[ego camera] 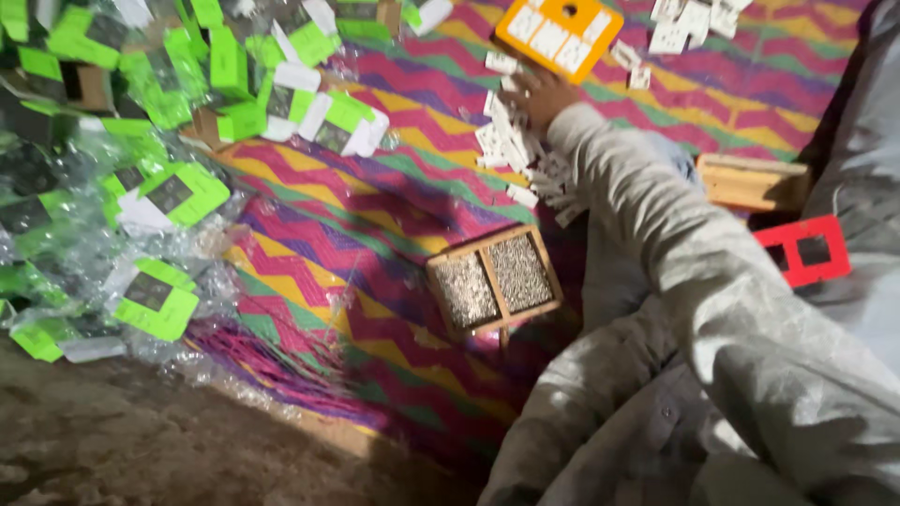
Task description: The person sits on a mat and assembles small white electrical components into a red plastic frame. They place the components into slots and secure them with small metal fasteners from a wooden box. The person handles the frame and components repeatedly, adjusting and fastening them.
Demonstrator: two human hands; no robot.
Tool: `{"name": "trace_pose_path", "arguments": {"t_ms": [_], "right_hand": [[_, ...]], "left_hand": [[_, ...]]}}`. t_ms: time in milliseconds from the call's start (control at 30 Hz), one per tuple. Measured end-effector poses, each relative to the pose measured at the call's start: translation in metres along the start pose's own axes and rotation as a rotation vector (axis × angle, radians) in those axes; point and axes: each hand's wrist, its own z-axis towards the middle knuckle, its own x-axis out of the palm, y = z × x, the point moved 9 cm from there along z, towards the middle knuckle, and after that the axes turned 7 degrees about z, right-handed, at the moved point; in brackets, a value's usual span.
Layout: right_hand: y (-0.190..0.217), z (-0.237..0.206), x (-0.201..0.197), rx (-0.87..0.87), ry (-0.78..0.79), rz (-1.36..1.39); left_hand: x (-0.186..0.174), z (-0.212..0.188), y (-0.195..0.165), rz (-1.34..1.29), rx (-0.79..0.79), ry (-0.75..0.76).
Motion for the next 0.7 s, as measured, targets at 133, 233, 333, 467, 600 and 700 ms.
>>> {"name": "trace_pose_path", "arguments": {"t_ms": [133,233,333,467,600,700], "right_hand": [[-0.02,-0.003,0.022,0.238,0.303,0.165],[-0.015,0.002,0.011,0.134,0.229,0.182],[-0.007,0.004,0.002,0.027,0.101,0.196],[-0.009,-0.003,0.018,0.126,0.163,0.296],[-0.015,-0.024,0.036,0.255,0.372,0.424],[-0.007,-0.044,0.021,0.123,0.336,0.359]], "left_hand": [[0.003,-0.003,-0.003,0.0,0.008,-0.008],[0.001,-0.014,0.001,-0.002,0.005,-0.023],[-0.012,-0.01,-0.008,0.01,0.009,-0.018],[-0.025,-0.006,-0.021,0.026,-0.006,-0.01],[-0.026,-0.022,-0.034,0.037,-0.01,-0.034],[-0.036,-0.015,-0.063,0.053,-0.006,-0.04]]}}
